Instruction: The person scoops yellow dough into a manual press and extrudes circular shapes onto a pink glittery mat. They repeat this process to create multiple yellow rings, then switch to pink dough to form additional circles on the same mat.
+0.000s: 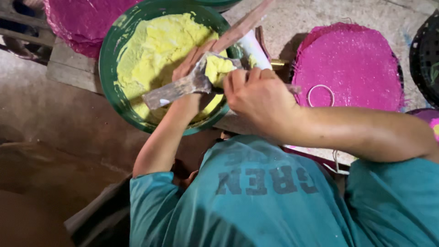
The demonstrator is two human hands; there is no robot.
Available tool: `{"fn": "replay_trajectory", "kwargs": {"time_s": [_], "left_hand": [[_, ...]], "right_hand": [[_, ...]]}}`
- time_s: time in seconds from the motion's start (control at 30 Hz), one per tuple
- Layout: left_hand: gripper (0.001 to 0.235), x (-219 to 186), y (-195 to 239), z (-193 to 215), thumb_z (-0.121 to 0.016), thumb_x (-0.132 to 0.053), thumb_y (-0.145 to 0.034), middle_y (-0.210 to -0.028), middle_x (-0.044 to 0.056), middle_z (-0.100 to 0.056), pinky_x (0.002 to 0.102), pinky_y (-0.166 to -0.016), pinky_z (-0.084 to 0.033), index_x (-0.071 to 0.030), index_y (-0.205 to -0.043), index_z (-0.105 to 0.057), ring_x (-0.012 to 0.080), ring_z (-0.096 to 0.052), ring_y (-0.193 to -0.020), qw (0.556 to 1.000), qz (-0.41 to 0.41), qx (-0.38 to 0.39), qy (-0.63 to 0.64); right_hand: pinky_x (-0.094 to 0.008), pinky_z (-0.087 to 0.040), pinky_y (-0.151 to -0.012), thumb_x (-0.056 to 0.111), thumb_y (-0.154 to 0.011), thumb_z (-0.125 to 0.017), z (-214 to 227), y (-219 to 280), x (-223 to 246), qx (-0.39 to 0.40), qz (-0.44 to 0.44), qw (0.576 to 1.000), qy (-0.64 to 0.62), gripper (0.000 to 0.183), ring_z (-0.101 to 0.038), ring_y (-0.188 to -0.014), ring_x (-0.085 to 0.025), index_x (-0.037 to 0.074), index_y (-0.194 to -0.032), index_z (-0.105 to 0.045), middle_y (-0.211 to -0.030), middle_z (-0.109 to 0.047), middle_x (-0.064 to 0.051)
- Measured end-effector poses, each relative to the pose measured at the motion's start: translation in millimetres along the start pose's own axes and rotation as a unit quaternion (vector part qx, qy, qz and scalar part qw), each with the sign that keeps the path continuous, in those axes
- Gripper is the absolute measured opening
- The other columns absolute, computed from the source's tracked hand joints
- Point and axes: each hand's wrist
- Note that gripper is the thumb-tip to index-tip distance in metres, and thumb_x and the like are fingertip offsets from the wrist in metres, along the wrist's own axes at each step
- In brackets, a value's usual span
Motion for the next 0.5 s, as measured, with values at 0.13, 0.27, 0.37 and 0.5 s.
{"fn": "replay_trajectory", "kwargs": {"time_s": [0.13,0.27,0.37,0.5], "left_hand": [[0.037,1.8,-8.9,-9.2,-0.071,-0.022,-0.098,-0.125,0.008,-0.074,0.037,-0.083,-0.062,-0.015,-0.134,-0.063,0.0264,-0.076,-0.101,0.926,0.154,-0.128,0.321],[0.056,39.2,6.1,32.3,-0.08,-0.023,-0.093,-0.137,0.013,-0.063,0.047,-0.099,-0.055,-0.008,-0.142,-0.057,0.0349,-0.064,-0.123,0.989,0.133,-0.063,-0.013],[0.064,38.1,5.4,20.2,-0.076,-0.028,-0.093,-0.148,0.013,-0.057,0.05,-0.104,-0.05,-0.006,-0.148,-0.053,0.0373,-0.057,-0.131,0.98,0.146,-0.079,-0.108],[0.065,26.4,-9.4,3.2,-0.073,-0.034,-0.094,-0.157,0.012,-0.049,0.05,-0.107,-0.048,-0.008,-0.15,-0.051,0.0385,-0.052,-0.136,0.977,0.151,-0.078,-0.132]], "right_hand": [[-0.028,-0.049,-0.043,0.018,-0.081,-0.063,10.9,18.0,-26.2,0.006,0.012,0.996,-0.093,0.018,-0.063,-0.06,-0.015,0.009,-0.097,-0.065,-0.08,-0.059,-0.003],[-0.038,-0.049,-0.049,0.008,-0.092,-0.065,19.0,50.0,-56.1,-0.062,-0.12,0.963,-0.232,0.026,-0.066,-0.066,-0.027,0.001,-0.116,-0.067,-0.09,-0.067,-0.013],[-0.044,-0.056,-0.072,0.002,-0.098,-0.065,-31.0,23.7,-35.3,-0.161,-0.163,0.847,-0.48,0.03,-0.069,-0.092,-0.039,-0.001,-0.128,-0.063,-0.11,-0.069,-0.021],[-0.043,-0.056,-0.096,-0.006,-0.092,-0.053,-96.6,-4.9,27.4,-0.237,-0.159,0.734,-0.616,0.048,-0.069,-0.119,-0.039,-0.002,-0.14,-0.057,-0.127,-0.067,-0.026]]}}
Point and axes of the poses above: each hand's wrist, its own y-axis away from the middle knuckle, its own z-axis out of the back of the hand, x = y × z
